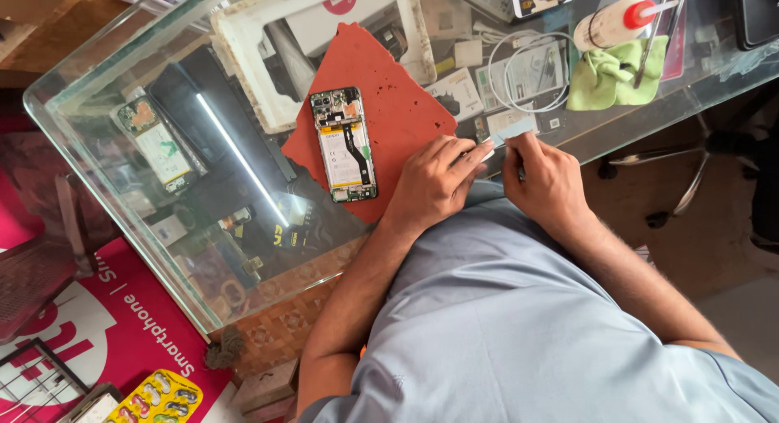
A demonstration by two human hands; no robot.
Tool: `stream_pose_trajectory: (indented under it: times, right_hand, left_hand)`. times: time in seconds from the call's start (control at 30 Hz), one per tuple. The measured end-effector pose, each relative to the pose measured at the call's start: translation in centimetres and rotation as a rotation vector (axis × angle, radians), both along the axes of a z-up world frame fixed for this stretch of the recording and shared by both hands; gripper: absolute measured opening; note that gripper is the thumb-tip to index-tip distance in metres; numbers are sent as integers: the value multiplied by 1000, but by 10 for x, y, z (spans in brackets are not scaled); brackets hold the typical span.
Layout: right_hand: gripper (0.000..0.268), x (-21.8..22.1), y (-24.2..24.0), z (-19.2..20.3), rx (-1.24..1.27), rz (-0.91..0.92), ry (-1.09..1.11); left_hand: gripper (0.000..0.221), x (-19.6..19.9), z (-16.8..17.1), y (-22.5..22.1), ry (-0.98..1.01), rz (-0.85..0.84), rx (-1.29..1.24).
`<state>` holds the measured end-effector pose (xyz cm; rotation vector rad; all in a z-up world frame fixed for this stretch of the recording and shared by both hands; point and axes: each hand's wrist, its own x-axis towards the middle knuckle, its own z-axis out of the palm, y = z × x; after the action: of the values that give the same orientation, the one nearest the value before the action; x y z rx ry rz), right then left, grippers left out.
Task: The person applies adhesive tape to a smartphone battery, then uses a yellow glue gun to apply adhesive around the edges of a disassembled smartphone frame. The person works at a glass counter with various tools and parts visible.
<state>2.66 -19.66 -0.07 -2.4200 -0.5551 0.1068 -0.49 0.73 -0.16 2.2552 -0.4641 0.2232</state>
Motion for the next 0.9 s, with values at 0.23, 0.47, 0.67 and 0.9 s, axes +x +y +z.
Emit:
stream_pose_trajectory:
  times: [0.23, 0.47, 0.67, 0.9]
  right_hand:
    - [14, -1, -1, 2, -48, 35, -22]
    - [13, -5, -4, -4, -71, 5, 1]
    - [14, -9, -4, -12, -40, 3, 7]
    - [15, -10, -4, -14, -36, 2, -27]
  left_hand:
    - [40, -1, -4, -4, -27, 8, 13]
    - [40, -3, -7, -4, -35, 8, 19]
    - [40, -3, -7, -3, -8, 3, 8]
    - [41, -3, -8, -1, -14, 3, 2]
